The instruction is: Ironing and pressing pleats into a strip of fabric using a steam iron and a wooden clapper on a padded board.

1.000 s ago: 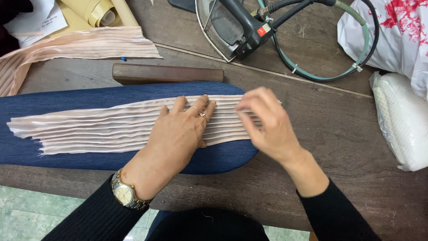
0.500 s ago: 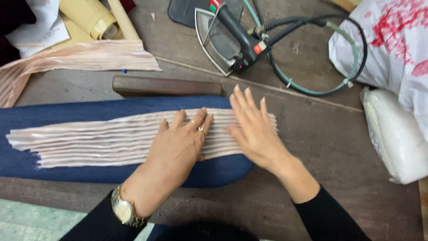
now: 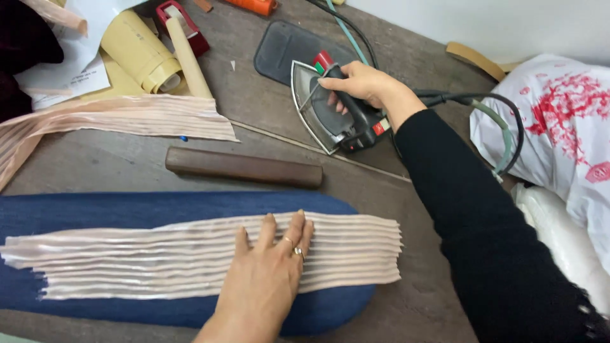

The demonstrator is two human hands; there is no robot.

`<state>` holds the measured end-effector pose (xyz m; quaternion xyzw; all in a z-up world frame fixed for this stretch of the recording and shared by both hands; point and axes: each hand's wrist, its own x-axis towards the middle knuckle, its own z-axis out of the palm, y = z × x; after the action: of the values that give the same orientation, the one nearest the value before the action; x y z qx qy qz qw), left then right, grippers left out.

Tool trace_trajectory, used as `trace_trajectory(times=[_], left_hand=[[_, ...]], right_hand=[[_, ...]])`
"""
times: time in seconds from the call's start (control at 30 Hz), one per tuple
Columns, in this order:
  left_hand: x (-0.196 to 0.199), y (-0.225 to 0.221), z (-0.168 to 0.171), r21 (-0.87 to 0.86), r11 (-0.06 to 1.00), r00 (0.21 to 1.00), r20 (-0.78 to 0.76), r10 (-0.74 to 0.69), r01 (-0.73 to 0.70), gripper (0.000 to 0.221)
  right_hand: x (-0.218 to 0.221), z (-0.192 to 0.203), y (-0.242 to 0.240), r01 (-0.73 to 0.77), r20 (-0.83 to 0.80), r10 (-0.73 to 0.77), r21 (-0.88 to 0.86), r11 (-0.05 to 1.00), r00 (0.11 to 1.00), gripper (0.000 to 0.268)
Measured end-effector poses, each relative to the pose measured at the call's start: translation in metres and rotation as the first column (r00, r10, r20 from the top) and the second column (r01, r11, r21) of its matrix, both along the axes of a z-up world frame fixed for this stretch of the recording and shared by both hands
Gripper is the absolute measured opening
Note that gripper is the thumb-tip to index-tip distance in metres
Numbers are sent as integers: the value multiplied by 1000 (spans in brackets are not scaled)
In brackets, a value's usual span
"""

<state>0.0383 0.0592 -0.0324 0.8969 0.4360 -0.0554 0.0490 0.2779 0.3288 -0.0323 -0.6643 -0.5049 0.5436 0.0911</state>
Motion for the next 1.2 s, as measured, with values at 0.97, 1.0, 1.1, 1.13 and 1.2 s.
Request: trace_trajectory(times=[0.97,1.0,1.1,1.13,1.2], left_hand=[[-2,20,40,-194,977,980,-158,-125,94,99],[-2,20,40,-215,973,978,-168,-126,88,100],[-3,22,47,-257,962,970,-197,-145,92,94],[-4,22,47,-259,962,969,-197,-146,92,94],[-5,22,46,-245,965,975,-171,-143,99,96]], right_hand=[[-2,161,-258,90,285,-116,103,991,951,52],[-7,159,-265,111,261,-128,82,990,957,50],[-22,152,-274,69,338,-69,13,998,939,55],[-26,151,-277,69,337,-69,11,998,939,55],[-34,150,-281,21,378,-7,-31,999,926,59]])
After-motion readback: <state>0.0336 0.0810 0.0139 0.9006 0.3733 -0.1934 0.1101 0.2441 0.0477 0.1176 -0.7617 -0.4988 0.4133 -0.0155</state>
